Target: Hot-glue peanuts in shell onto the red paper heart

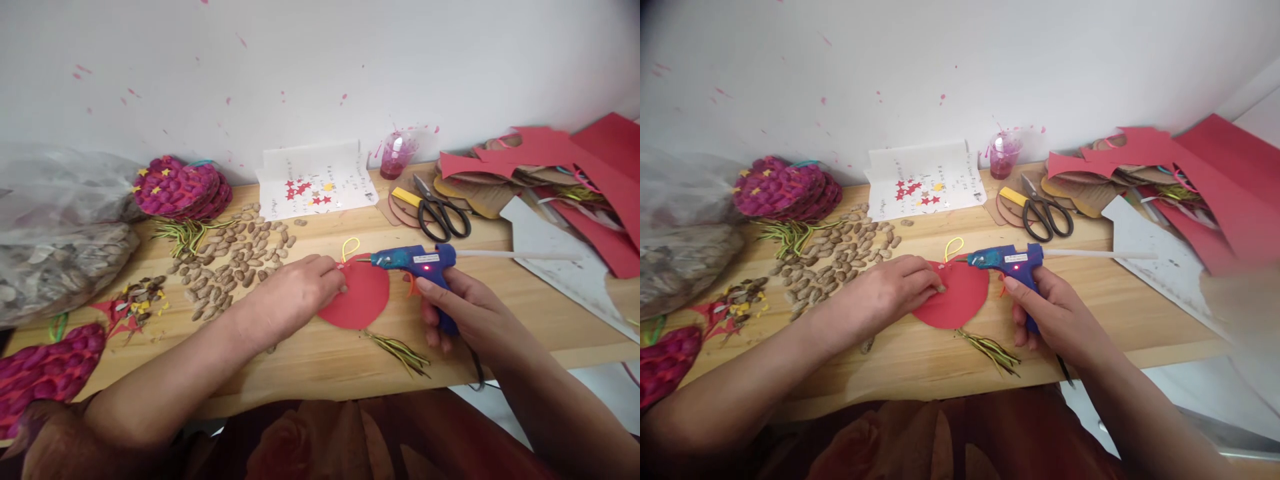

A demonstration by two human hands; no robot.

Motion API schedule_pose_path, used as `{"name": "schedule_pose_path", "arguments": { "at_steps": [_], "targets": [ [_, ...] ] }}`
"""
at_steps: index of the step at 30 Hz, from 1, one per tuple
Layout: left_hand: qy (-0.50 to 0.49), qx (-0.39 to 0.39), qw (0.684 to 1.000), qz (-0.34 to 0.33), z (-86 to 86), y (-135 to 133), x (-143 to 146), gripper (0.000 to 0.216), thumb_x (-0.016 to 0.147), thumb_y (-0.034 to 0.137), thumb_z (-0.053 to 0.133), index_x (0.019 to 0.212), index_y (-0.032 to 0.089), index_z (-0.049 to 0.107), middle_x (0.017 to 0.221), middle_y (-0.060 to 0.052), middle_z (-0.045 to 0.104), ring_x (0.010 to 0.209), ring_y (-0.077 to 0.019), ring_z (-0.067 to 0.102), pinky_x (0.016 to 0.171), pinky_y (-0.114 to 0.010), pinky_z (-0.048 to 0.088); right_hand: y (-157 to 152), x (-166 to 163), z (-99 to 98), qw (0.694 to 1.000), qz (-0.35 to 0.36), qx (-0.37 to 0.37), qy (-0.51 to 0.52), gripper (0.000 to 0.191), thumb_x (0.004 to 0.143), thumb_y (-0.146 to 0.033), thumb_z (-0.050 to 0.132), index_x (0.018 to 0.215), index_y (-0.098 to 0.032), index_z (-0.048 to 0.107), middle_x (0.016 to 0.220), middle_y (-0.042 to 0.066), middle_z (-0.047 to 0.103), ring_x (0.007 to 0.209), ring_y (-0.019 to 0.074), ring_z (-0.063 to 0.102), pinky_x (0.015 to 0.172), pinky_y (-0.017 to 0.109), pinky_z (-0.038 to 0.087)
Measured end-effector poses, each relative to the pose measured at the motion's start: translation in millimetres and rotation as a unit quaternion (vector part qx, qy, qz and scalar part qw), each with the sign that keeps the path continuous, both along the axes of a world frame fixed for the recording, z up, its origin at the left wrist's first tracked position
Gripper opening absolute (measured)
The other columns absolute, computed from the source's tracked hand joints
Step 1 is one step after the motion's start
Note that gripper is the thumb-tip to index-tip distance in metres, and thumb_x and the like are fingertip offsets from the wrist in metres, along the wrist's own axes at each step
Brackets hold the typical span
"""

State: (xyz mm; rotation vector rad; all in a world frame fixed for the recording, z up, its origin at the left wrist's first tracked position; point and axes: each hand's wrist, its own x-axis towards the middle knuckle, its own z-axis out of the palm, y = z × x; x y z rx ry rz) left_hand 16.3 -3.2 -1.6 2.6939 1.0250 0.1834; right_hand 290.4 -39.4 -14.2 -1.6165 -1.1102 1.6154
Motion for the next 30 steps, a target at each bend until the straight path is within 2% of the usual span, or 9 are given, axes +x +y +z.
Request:
{"name": "schedule_pose_path", "arguments": {
  "at_steps": [4,9,14,19,26,30],
  "targets": [
    [-0.063,-0.013,0.998,0.022,-0.6,11,11,0.022,0.103,0.027,0.052,0.098,0.014,0.070,0.094,-0.007,0.064,0.083,-0.0164,0.063,0.076,-0.027,0.052,0,-2,0.1,0.998,-0.044,0.015,0.033,0.036,0.084,-0.055,0.074,0.088,-0.025,0.055,0.059,-0.005,0.059,0.042,0.0150,0.060,0.034,0.021,0.044],
    [-0.085,0.029,0.996,0.029,-8.8,24,27,0.019,0.100,0.024,0.056,0.097,0.014,0.072,0.091,-0.006,0.064,0.080,-0.0164,0.062,0.073,-0.027,0.050,0,-7,0.9,0.993,-0.088,0.009,0.076,0.039,0.081,-0.054,0.077,0.082,-0.023,0.053,0.057,-0.005,0.058,0.043,0.0143,0.060,0.034,0.020,0.043],
    [-0.080,0.064,0.994,0.022,-16.2,28,28,0.021,0.101,0.024,0.054,0.097,0.014,0.072,0.091,-0.006,0.063,0.080,-0.0166,0.060,0.072,-0.028,0.049,3,-13,1.0,0.982,-0.119,-0.013,0.143,0.033,0.083,-0.051,0.076,0.083,-0.023,0.059,0.064,-0.001,0.063,0.057,0.0161,0.067,0.043,0.020,0.051],
    [-0.090,0.088,0.992,0.008,-21.2,28,28,0.024,0.103,0.027,0.050,0.098,0.015,0.071,0.086,-0.005,0.060,0.076,-0.0155,0.057,0.070,-0.027,0.048,7,-20,-3.2,0.976,-0.132,-0.027,0.172,0.029,0.084,-0.049,0.076,0.093,-0.024,0.064,0.078,0.003,0.070,0.074,0.0224,0.075,0.053,0.024,0.058],
    [-0.112,0.083,0.990,0.018,-26.3,28,31,0.019,0.101,0.023,0.054,0.094,0.014,0.070,0.082,-0.003,0.057,0.072,-0.0142,0.055,0.067,-0.026,0.046,8,-27,-0.7,0.967,-0.151,-0.057,0.198,0.023,0.090,-0.039,0.072,0.102,-0.023,0.061,0.089,0.007,0.077,0.087,0.0266,0.077,0.064,0.027,0.063],
    [-0.105,0.071,0.992,0.027,-27.3,28,31,0.021,0.102,0.023,0.052,0.097,0.015,0.070,0.083,-0.003,0.057,0.072,-0.0138,0.056,0.068,-0.026,0.046,8,-29,-0.3,0.963,-0.147,-0.065,0.217,0.022,0.091,-0.041,0.070,0.101,-0.022,0.062,0.098,0.011,0.078,0.095,0.0299,0.077,0.071,0.031,0.064]
  ]
}}
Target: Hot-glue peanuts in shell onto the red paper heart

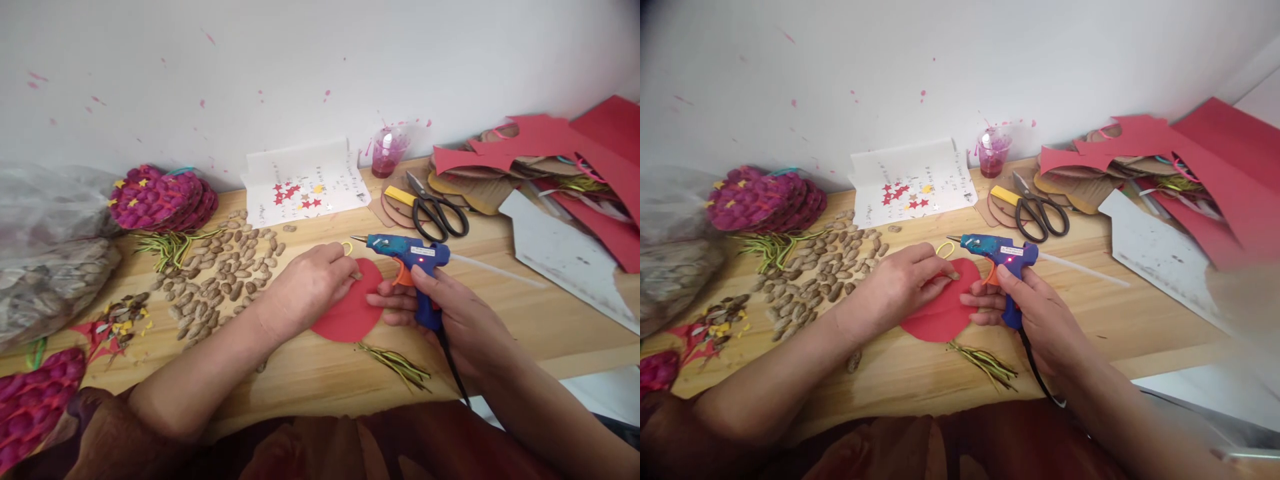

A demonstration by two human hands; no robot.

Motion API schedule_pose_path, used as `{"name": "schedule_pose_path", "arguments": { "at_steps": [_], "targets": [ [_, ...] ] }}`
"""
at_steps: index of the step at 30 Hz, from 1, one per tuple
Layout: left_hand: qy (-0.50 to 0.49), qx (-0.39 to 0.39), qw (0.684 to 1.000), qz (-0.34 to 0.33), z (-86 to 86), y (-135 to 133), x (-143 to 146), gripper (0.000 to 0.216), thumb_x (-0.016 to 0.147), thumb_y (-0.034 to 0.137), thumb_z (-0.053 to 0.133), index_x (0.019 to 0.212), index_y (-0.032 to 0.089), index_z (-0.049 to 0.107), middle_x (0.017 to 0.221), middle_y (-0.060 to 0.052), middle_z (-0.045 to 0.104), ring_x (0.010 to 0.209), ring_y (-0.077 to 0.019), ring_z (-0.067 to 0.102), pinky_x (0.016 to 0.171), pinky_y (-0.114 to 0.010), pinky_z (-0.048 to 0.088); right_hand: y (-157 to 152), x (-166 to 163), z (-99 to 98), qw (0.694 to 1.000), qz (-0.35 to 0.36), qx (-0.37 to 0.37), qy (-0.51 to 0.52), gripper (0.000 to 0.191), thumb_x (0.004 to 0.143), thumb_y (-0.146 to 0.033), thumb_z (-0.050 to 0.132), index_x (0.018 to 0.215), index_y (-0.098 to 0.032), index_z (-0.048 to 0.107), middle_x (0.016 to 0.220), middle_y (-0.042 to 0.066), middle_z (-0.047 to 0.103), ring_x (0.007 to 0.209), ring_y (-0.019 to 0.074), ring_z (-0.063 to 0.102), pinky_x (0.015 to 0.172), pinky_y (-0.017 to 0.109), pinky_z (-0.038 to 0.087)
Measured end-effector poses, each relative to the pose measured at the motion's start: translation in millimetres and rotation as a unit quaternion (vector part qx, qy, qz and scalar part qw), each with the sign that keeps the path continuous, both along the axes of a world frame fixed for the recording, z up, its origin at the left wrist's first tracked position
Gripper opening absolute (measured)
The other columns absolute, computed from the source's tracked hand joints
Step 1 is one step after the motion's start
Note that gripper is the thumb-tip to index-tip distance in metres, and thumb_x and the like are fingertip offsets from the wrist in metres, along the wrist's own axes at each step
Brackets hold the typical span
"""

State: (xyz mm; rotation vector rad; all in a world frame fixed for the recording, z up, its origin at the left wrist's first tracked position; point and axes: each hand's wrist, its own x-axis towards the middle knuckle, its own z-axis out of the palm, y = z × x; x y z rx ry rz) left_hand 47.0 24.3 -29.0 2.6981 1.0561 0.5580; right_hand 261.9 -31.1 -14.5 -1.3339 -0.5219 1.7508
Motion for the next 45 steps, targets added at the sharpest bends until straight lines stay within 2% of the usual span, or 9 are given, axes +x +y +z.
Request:
{"name": "schedule_pose_path", "arguments": {
  "at_steps": [10,16,24,30,36,45],
  "targets": [
    [-0.028,-0.028,0.999,0.013,-4.3,1.7,-1.9,0.018,0.100,0.021,0.055,0.098,0.017,0.072,0.085,-0.002,0.059,0.071,-0.0124,0.059,0.067,-0.024,0.047,-1.1,-1.8,-2.0,1.000,-0.003,0.002,-0.005,0.028,0.087,-0.044,0.075,0.099,-0.021,0.066,0.100,0.013,0.078,0.097,0.0312,0.076,0.080,0.037,0.064],
    [-0.041,-0.035,0.998,0.016,2.0,1.5,-2.0,0.017,0.097,0.017,0.058,0.096,0.017,0.074,0.084,-0.002,0.062,0.071,-0.0121,0.061,0.067,-0.023,0.049,-2.9,-2.1,-2.2,1.000,-0.009,0.005,-0.017,0.029,0.087,-0.043,0.076,0.101,-0.021,0.065,0.099,0.012,0.078,0.095,0.0313,0.076,0.078,0.037,0.065],
    [-0.075,-0.047,0.996,0.017,-1.0,2.5,-1.6,0.015,0.094,0.012,0.062,0.095,0.016,0.076,0.082,-0.003,0.063,0.070,-0.0127,0.062,0.067,-0.023,0.049,-2.9,-4.1,0.0,1.000,-0.005,0.007,-0.015,0.024,0.090,-0.040,0.073,0.101,-0.021,0.063,0.098,0.013,0.079,0.092,0.0286,0.077,0.077,0.033,0.065],
    [-0.067,-0.039,0.997,0.022,-0.5,0.6,-1.1,0.015,0.094,0.014,0.063,0.096,0.016,0.077,0.082,-0.003,0.063,0.070,-0.0134,0.061,0.066,-0.024,0.048,-2.2,-3.9,-5.5,0.999,-0.023,0.017,-0.018,0.033,0.082,-0.041,0.080,0.101,-0.018,0.065,0.096,0.016,0.079,0.089,0.0314,0.078,0.072,0.034,0.066],
    [-0.036,-0.027,0.998,0.032,-0.5,-1.2,1.1,0.019,0.097,0.016,0.058,0.094,0.015,0.076,0.079,-0.003,0.060,0.068,-0.0143,0.059,0.065,-0.026,0.047,-1.5,-5.3,-6.5,0.999,-0.022,0.014,-0.025,0.030,0.087,-0.038,0.076,0.105,-0.017,0.066,0.099,0.017,0.079,0.090,0.0320,0.077,0.076,0.039,0.067],
    [-0.041,-0.050,0.997,0.053,-1.7,-4.0,2.8,0.018,0.098,0.017,0.057,0.096,0.017,0.075,0.081,-0.002,0.061,0.070,-0.0139,0.060,0.069,-0.025,0.048,-1.7,-5.9,-2.6,1.000,-0.020,0.011,-0.021,0.025,0.092,-0.036,0.071,0.105,-0.016,0.064,0.098,0.017,0.079,0.089,0.0292,0.078,0.077,0.036,0.066]
  ]
}}
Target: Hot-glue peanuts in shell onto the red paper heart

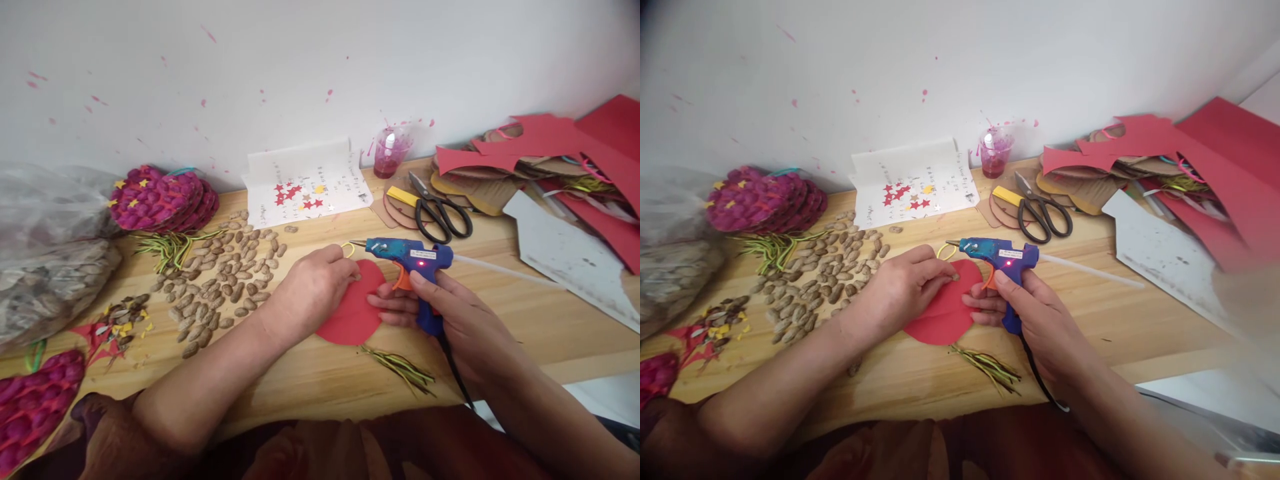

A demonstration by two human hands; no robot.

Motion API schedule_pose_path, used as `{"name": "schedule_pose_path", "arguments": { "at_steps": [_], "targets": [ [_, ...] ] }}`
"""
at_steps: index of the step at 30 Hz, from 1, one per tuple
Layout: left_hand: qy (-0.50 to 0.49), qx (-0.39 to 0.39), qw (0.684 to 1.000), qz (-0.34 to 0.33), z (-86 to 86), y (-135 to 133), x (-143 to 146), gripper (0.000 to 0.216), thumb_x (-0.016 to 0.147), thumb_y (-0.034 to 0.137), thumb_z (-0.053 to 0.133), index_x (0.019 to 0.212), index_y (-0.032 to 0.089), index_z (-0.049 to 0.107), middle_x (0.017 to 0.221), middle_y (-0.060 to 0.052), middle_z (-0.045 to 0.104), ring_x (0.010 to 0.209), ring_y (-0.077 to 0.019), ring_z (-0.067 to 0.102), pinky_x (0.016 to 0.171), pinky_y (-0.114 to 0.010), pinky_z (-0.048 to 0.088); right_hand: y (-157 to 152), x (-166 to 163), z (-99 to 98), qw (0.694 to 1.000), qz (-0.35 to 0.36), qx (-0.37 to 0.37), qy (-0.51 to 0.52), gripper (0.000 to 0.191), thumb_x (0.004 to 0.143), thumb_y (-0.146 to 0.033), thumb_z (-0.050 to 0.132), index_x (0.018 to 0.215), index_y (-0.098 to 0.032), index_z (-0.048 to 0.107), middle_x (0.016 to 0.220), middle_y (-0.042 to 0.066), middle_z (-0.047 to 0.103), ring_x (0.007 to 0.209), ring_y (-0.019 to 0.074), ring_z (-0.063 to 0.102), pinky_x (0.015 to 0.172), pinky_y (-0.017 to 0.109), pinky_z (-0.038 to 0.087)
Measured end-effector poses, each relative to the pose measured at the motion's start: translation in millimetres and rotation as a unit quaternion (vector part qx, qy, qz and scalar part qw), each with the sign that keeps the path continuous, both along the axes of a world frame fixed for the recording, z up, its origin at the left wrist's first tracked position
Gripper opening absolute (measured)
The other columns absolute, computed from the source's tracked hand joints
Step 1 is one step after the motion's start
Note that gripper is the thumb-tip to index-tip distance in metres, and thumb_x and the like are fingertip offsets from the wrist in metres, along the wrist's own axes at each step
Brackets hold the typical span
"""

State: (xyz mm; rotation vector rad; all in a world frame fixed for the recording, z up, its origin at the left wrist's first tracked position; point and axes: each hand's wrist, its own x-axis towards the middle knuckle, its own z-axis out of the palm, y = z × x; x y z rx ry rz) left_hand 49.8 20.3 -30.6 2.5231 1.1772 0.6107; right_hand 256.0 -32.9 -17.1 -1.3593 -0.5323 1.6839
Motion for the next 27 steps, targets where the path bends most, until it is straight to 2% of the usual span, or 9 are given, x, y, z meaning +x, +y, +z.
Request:
{"name": "schedule_pose_path", "arguments": {
  "at_steps": [6,27],
  "targets": [
    [-0.012,0.000,1.000,-0.005,0.7,0.0,-1.8,0.019,0.098,0.015,0.056,0.096,0.015,0.075,0.083,-0.003,0.061,0.070,-0.0133,0.061,0.068,-0.025,0.049,-0.1,-0.6,1.7,1.000,0.002,-0.004,-0.010,0.023,0.094,-0.034,0.068,0.108,-0.016,0.063,0.097,0.016,0.079,0.088,0.0283,0.078,0.074,0.031,0.065],
    [-0.023,-0.012,1.000,0.001,1.3,-2.5,-4.7,0.015,0.096,0.013,0.059,0.095,0.015,0.073,0.085,-0.004,0.062,0.073,-0.0134,0.062,0.071,-0.025,0.051,2.8,-2.6,0.9,1.000,0.002,-0.014,-0.024,0.013,0.098,-0.028,0.060,0.104,-0.019,0.066,0.095,0.013,0.079,0.088,0.0266,0.078,0.077,0.034,0.065]
  ]
}}
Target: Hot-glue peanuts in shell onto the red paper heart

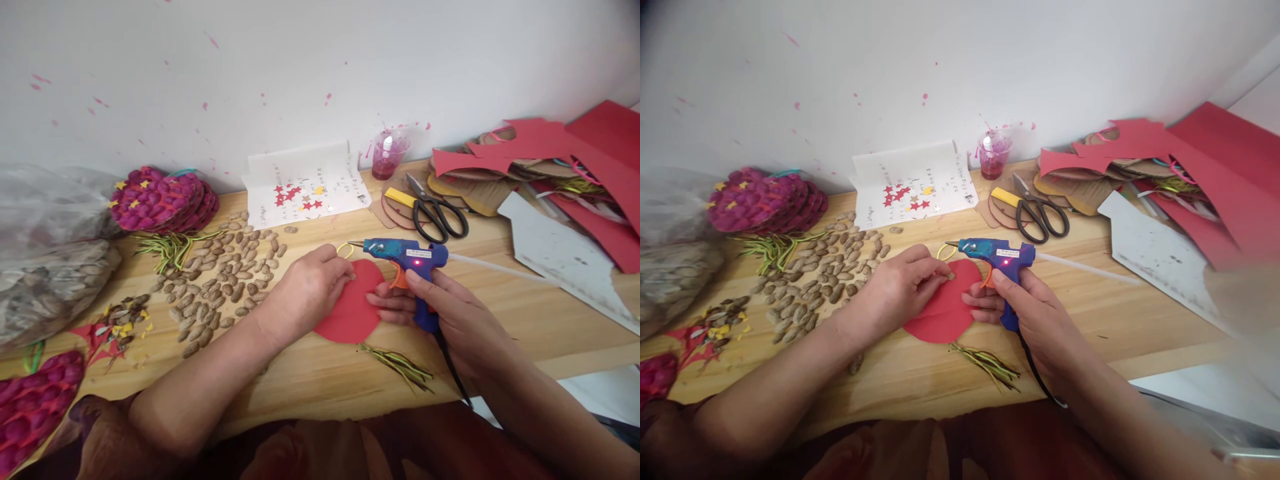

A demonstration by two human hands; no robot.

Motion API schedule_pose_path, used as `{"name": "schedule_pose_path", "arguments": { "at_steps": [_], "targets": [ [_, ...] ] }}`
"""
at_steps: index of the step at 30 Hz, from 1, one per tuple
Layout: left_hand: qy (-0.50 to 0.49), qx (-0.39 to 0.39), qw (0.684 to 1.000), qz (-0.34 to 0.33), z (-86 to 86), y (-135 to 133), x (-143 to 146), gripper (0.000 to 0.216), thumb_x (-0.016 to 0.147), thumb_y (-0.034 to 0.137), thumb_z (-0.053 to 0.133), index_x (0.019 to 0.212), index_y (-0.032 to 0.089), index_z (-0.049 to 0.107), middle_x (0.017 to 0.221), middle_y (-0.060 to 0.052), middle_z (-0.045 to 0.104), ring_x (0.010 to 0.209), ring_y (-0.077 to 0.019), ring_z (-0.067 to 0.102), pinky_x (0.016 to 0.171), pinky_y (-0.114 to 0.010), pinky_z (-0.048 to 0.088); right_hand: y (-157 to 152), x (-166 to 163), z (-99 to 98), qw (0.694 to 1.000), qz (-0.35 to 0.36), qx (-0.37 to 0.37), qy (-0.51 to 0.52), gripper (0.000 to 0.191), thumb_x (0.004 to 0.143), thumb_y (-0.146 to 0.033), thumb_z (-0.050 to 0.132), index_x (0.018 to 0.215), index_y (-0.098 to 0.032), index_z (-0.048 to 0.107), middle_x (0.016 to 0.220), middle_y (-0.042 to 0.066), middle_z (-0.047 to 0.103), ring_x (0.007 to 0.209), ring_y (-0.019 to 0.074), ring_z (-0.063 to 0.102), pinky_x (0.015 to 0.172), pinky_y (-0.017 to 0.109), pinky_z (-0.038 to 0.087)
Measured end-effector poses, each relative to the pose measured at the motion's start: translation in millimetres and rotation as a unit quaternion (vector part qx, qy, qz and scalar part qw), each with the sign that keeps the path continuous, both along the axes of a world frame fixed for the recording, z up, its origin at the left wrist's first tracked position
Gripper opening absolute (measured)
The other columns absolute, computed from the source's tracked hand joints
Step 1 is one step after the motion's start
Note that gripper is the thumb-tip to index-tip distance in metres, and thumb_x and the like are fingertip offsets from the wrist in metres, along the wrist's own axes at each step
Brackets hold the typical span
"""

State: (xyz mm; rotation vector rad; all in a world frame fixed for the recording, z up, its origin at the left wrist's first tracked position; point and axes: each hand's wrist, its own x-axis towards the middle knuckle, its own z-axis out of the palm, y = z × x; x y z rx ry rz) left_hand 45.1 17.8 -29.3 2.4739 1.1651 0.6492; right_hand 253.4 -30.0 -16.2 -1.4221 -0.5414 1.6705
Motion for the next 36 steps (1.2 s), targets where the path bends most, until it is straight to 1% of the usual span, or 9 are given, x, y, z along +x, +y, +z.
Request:
{"name": "schedule_pose_path", "arguments": {
  "at_steps": [3,7,10,14,19,23,28,31,36],
  "targets": [
    [0.001,-0.013,1.000,-0.005,2.4,0,-1,0.016,0.096,0.013,0.056,0.098,0.015,0.072,0.088,-0.004,0.063,0.076,-0.0139,0.063,0.073,-0.026,0.052,-1,0,0.9,1.000,0.002,0.005,0.002,0.013,0.097,-0.030,0.062,0.103,-0.019,0.066,0.095,0.012,0.079,0.088,0.0265,0.078,0.077,0.034,0.065],
    [-0.016,-0.030,0.999,-0.004,6.9,0,-5,0.024,0.088,0.004,0.059,0.107,0.016,0.070,0.095,-0.004,0.064,0.078,-0.0126,0.064,0.076,-0.025,0.054,-2,1,1.5,1.000,0.001,0.014,0.010,0.014,0.094,-0.031,0.067,0.101,-0.020,0.067,0.094,0.012,0.079,0.088,0.0269,0.078,0.077,0.034,0.065],
    [-0.017,-0.035,0.999,-0.001,9.1,-1,-6,0.027,0.085,0.001,0.059,0.104,0.018,0.070,0.096,-0.003,0.063,0.079,-0.0124,0.063,0.079,-0.025,0.054,-2,1,1.7,1.000,0.001,0.013,0.013,0.015,0.092,-0.032,0.069,0.100,-0.020,0.068,0.094,0.012,0.079,0.087,0.0269,0.078,0.077,0.034,0.065],
    [-0.013,-0.037,0.999,0.011,8.5,-2,-3,0.021,0.087,0.004,0.060,0.098,0.017,0.072,0.093,-0.004,0.063,0.079,-0.0131,0.063,0.080,-0.026,0.054,-2,1,1.4,1.000,0.002,0.014,0.009,0.013,0.094,-0.030,0.066,0.101,-0.020,0.067,0.093,0.012,0.079,0.087,0.0266,0.078,0.077,0.034,0.065],
    [0.010,-0.021,1.000,0.012,5.2,-1,3,0.016,0.093,0.011,0.058,0.097,0.017,0.073,0.089,-0.004,0.063,0.078,-0.0146,0.062,0.077,-0.027,0.053,-3,2,-0.6,1.000,0.006,0.015,0.001,0.013,0.095,-0.029,0.064,0.103,-0.019,0.067,0.095,0.013,0.079,0.088,0.0273,0.078,0.078,0.035,0.065],
    [0.009,-0.016,1.000,0.015,4.3,-1,3,0.016,0.096,0.014,0.056,0.097,0.016,0.073,0.090,-0.005,0.063,0.077,-0.0148,0.063,0.075,-0.028,0.052,-3,1,-1.2,1.000,0.004,0.019,0.001,0.015,0.094,-0.031,0.066,0.104,-0.020,0.067,0.095,0.012,0.079,0.089,0.0272,0.078,0.078,0.035,0.065],
    [0.009,-0.017,1.000,0.021,3.5,-2,3,0.014,0.095,0.013,0.058,0.095,0.017,0.072,0.089,-0.004,0.064,0.077,-0.0141,0.063,0.073,-0.026,0.052,-4,2,-0.6,1.000,0.005,0.019,0.008,0.019,0.091,-0.036,0.071,0.103,-0.021,0.067,0.095,0.011,0.079,0.090,0.0272,0.078,0.078,0.035,0.065],
    [0.005,-0.015,1.000,0.020,2.7,-1,3,0.015,0.096,0.014,0.058,0.094,0.017,0.072,0.087,-0.004,0.063,0.076,-0.0142,0.062,0.073,-0.026,0.051,-7,9,-1.9,1.000,0.018,0.019,-0.006,0.021,0.089,-0.038,0.073,0.101,-0.022,0.066,0.090,0.009,0.079,0.087,0.0263,0.078,0.072,0.032,0.065],
    [-0.006,-0.025,0.999,0.024,2.3,-1,2,0.013,0.093,0.013,0.060,0.097,0.017,0.072,0.090,-0.004,0.063,0.075,-0.0136,0.062,0.072,-0.026,0.051,-18,28,-3.2,0.994,0.072,0.037,-0.075,0.031,0.086,-0.049,0.075,0.090,-0.021,0.064,0.075,0.004,0.074,0.068,0.0211,0.075,0.055,0.025,0.060]
  ]
}}
